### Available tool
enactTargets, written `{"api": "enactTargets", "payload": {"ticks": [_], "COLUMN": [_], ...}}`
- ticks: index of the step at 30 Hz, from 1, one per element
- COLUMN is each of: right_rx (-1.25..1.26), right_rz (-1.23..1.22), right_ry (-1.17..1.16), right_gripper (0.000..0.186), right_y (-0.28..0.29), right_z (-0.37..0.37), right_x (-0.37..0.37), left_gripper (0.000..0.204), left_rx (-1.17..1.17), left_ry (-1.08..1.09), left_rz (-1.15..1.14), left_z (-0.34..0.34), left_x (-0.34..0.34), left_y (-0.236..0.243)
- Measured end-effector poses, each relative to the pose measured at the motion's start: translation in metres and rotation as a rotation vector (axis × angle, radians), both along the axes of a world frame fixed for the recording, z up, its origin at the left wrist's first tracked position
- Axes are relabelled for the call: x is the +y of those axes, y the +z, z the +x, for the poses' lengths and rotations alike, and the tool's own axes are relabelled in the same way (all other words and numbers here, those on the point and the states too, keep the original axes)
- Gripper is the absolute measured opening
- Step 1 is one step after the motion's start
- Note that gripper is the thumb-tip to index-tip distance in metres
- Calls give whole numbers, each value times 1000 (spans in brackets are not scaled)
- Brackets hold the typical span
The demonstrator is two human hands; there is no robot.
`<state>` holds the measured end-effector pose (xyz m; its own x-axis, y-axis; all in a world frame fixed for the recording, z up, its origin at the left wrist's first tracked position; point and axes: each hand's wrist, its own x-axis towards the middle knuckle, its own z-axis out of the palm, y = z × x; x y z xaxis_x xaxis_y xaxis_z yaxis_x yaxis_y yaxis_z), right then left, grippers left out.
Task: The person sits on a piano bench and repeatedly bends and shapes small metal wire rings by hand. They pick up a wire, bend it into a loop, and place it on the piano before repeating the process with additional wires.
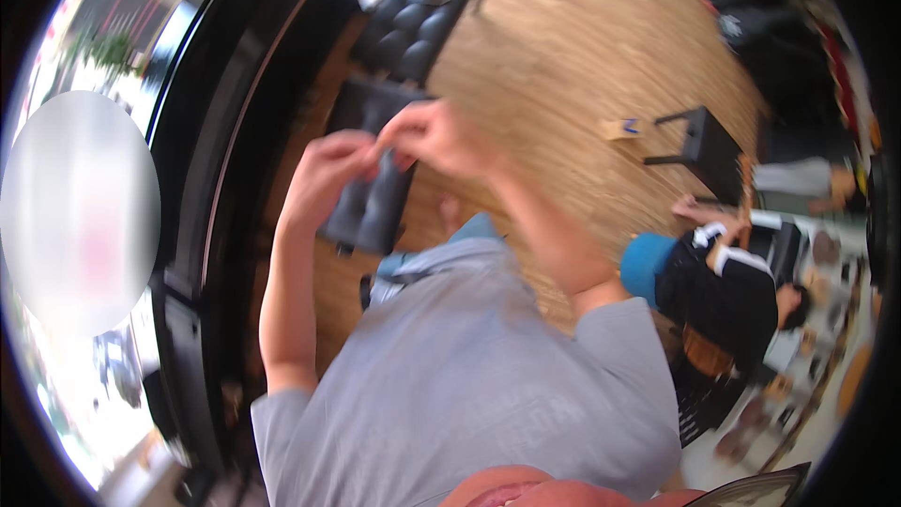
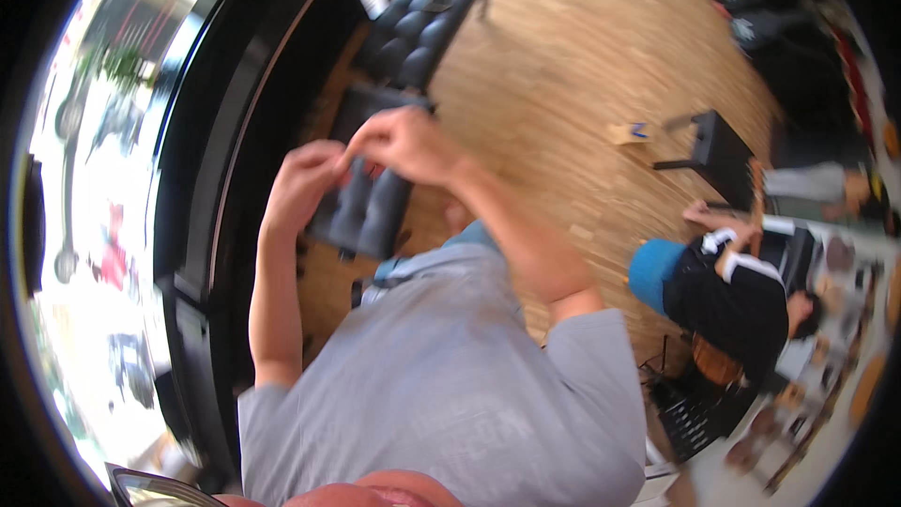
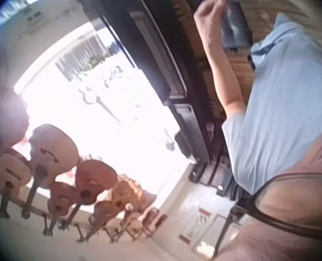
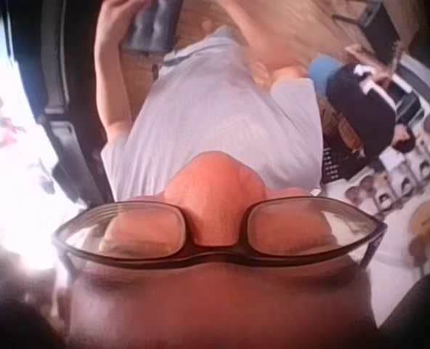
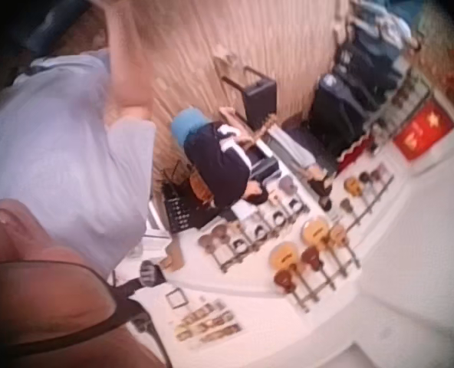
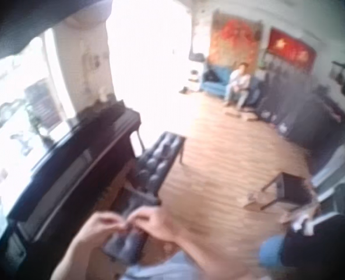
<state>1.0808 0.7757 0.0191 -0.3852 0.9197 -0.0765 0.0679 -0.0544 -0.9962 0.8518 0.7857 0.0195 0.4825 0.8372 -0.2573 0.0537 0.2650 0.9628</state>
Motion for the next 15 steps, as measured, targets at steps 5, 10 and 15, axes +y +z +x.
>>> {"api": "enactTargets", "payload": {"ticks": [5, 10, 15], "right_rx": [148, 292, 379], "right_rz": [-35, -140, -227], "right_ry": [-118, -109, -68], "right_gripper": [24, 26, 25], "right_y": [-8, -2, 3], "right_z": [1, 5, 11], "right_x": [14, 31, 39], "left_gripper": [12, 12, 13], "left_rx": [148, 314, 292], "left_ry": [154, 231, 288], "left_rz": [222, 329, 322], "left_z": [14, 24, 25], "left_x": [13, 19, 23], "left_y": [19, 34, 29]}}
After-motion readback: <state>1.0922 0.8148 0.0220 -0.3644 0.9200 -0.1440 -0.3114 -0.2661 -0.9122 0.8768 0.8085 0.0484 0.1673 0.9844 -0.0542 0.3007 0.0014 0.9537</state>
